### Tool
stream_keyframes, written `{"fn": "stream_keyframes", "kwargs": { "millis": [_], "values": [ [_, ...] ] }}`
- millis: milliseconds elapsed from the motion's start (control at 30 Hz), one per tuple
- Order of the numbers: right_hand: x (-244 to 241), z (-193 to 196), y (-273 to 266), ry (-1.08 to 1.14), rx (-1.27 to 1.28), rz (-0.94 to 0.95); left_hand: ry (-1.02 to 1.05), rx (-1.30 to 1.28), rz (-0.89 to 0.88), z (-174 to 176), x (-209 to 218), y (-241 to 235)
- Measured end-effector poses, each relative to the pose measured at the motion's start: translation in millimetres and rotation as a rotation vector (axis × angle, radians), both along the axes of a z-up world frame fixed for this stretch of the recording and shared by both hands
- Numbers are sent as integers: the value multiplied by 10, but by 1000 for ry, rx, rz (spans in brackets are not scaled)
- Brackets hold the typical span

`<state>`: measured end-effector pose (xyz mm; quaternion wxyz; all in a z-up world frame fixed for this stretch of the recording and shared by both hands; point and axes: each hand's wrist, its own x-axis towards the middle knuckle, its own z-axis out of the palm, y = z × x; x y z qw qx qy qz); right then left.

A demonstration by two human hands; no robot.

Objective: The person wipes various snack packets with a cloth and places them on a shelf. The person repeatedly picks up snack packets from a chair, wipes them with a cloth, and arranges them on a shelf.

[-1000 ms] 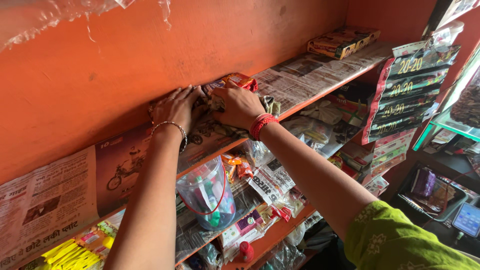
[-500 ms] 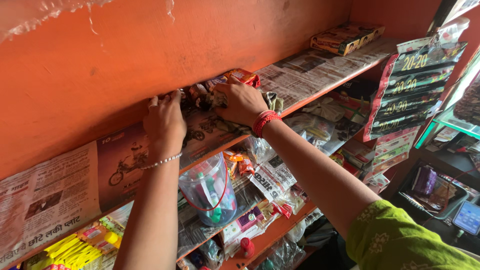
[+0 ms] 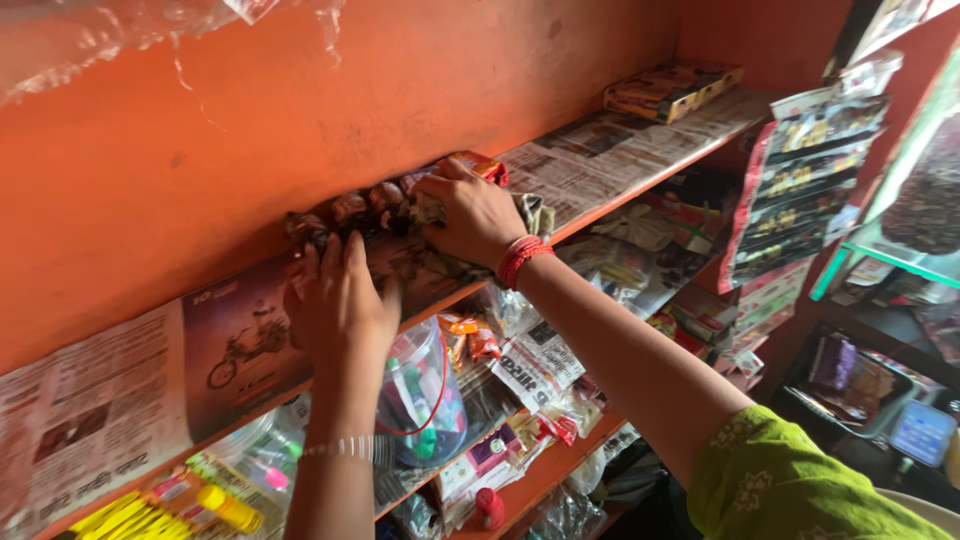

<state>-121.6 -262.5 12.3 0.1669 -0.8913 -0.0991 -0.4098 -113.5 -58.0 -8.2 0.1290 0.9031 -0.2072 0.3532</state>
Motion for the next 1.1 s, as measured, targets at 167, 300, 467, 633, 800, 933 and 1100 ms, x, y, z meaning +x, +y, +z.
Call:
{"fn": "stream_keyframes", "kwargs": {
  "millis": [167, 300, 467, 633, 800, 933, 1100],
  "values": [
    [-183, 101, 40, -129, 5, 36, -88, -35, -72, -85, -166, -113],
    [-402, 207, 11, -112, 8, 56, -130, -11, -111, -125, -282, -269],
    [-804, 252, -81, -185, -33, 29, -160, -60, -243, -139, -503, -524],
    [-1216, 54, -159, -171, 60, -47, -128, -80, -434, -207, -661, -747],
    [-1692, -265, -268, -98, 72, -201, -107, -57, -631, -476, -841, -998],
    [-2073, -640, -379, -42, 111, -325, -47, -68, -797, -843, -955, -1296],
    [-2631, -1192, -538, 3, 154, -520, 70, -24, -987, -1410, -1260, -1772]
  ]
}}
